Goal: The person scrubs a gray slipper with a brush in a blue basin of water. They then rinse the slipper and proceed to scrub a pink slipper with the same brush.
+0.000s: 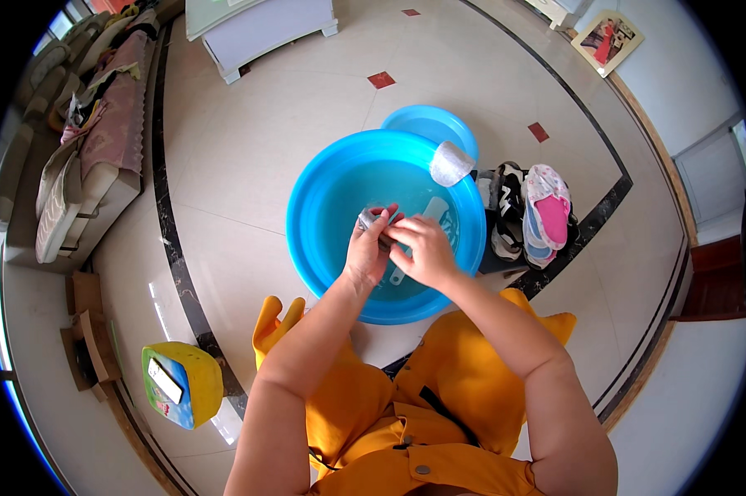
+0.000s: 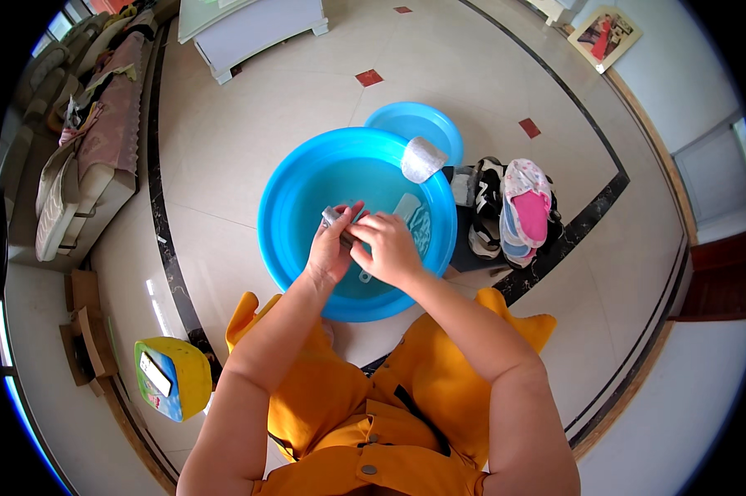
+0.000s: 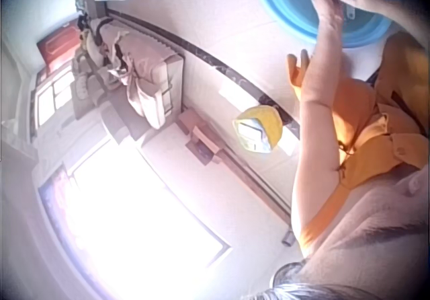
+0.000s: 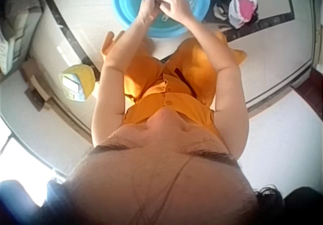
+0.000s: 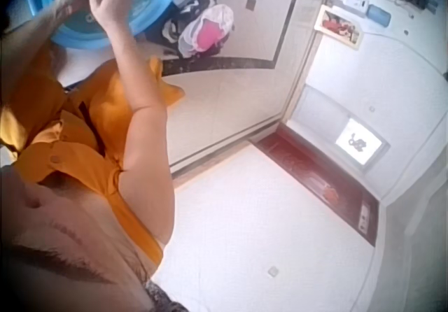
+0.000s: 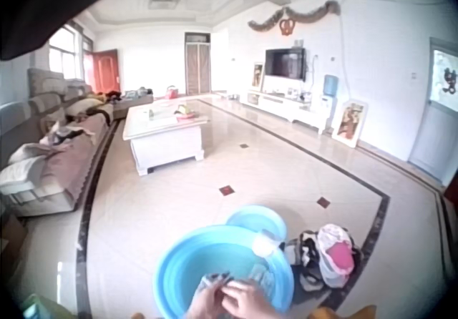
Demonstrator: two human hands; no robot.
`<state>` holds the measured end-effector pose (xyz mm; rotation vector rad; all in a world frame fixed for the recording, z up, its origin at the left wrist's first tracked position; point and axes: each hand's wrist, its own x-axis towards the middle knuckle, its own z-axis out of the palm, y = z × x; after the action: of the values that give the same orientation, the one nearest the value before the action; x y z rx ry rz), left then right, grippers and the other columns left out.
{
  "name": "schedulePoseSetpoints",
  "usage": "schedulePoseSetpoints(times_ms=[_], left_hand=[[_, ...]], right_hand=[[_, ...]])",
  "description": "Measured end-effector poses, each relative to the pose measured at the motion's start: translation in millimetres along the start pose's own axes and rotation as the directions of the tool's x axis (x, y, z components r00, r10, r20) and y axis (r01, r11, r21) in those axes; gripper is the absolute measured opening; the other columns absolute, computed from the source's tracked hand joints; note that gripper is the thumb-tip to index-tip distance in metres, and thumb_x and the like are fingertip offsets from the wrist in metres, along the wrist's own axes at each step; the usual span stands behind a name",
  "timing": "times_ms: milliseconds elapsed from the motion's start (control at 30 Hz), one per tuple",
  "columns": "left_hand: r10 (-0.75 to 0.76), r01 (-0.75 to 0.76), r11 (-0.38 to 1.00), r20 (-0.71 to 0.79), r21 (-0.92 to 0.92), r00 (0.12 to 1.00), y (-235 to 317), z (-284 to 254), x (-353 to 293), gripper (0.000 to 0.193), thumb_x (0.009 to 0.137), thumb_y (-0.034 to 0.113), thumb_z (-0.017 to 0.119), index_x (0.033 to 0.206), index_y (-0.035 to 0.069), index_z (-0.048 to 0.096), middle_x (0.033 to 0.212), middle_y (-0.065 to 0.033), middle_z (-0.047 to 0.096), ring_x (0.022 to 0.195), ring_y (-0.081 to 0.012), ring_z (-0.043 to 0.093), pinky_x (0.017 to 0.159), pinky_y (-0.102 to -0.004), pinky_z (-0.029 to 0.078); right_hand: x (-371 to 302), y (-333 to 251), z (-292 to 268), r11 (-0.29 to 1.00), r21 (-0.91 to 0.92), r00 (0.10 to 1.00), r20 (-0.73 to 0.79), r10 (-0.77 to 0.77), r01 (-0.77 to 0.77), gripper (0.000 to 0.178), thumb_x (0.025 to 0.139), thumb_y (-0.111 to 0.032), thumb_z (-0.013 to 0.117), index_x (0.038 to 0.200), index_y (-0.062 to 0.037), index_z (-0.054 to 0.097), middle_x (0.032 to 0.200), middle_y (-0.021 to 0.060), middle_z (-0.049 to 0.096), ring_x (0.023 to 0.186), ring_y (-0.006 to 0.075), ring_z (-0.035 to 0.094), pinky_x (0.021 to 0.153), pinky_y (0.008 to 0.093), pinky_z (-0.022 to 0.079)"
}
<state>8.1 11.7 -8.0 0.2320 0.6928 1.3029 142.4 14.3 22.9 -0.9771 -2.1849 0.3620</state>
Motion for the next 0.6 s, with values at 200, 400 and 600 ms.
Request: schedulePoseSetpoints(times_ms=[200, 400, 600], left_hand=[[-0.113, 0.09, 0.913, 0.034, 0.399, 0.993, 16.9, 15.4, -9.4, 0.055, 0.091, 0.012, 0.059, 0.138, 0.01, 0.031, 0.125, -0.0099, 0.054, 0.111, -0.021, 0.055, 0.087, -0.0368, 0.05], [-0.158, -0.041, 0.581, 0.163, 0.813, 0.974, 19.6, 10.0, -3.6, 0.091, 0.085, 0.004, 0.06, 0.152, 0.009, 0.0, 0.122, -0.0125, 0.057, 0.105, -0.0184, 0.058, 0.082, -0.0281, 0.049], [-0.152, -0.048, 0.587, 0.168, 0.808, 0.974, 21.8, 21.1, -9.5, 0.097, 0.078, 0.001, 0.062, 0.152, 0.008, 0.001, 0.111, -0.0091, 0.056, 0.092, -0.0148, 0.057, 0.076, -0.026, 0.048]], right_hand=[[10.8, 20.9, -14.4, 0.956, 0.209, 0.979, 0.028, 0.203, -0.204, 0.018, 0.083, -0.014, 0.068, 0.099, -0.0072, 0.064, 0.094, 0.0067, 0.065, 0.085, 0.0255, 0.058, 0.069, 0.0373, 0.047], [15.1, 23.3, -24.8, 0.839, 0.422, 0.924, 0.315, 0.218, -0.342, 0.035, 0.088, -0.014, 0.065, 0.121, -0.0082, 0.058, 0.112, 0.0109, 0.062, 0.103, 0.0247, 0.059, 0.084, 0.0351, 0.051], [21.6, 23.5, -32.9, 0.799, 0.449, 0.873, 0.452, 0.183, -0.4, 0.028, 0.089, -0.01, 0.064, 0.116, -0.0059, 0.063, 0.098, 0.0076, 0.061, 0.082, 0.0183, 0.06, 0.074, 0.0309, 0.052]])
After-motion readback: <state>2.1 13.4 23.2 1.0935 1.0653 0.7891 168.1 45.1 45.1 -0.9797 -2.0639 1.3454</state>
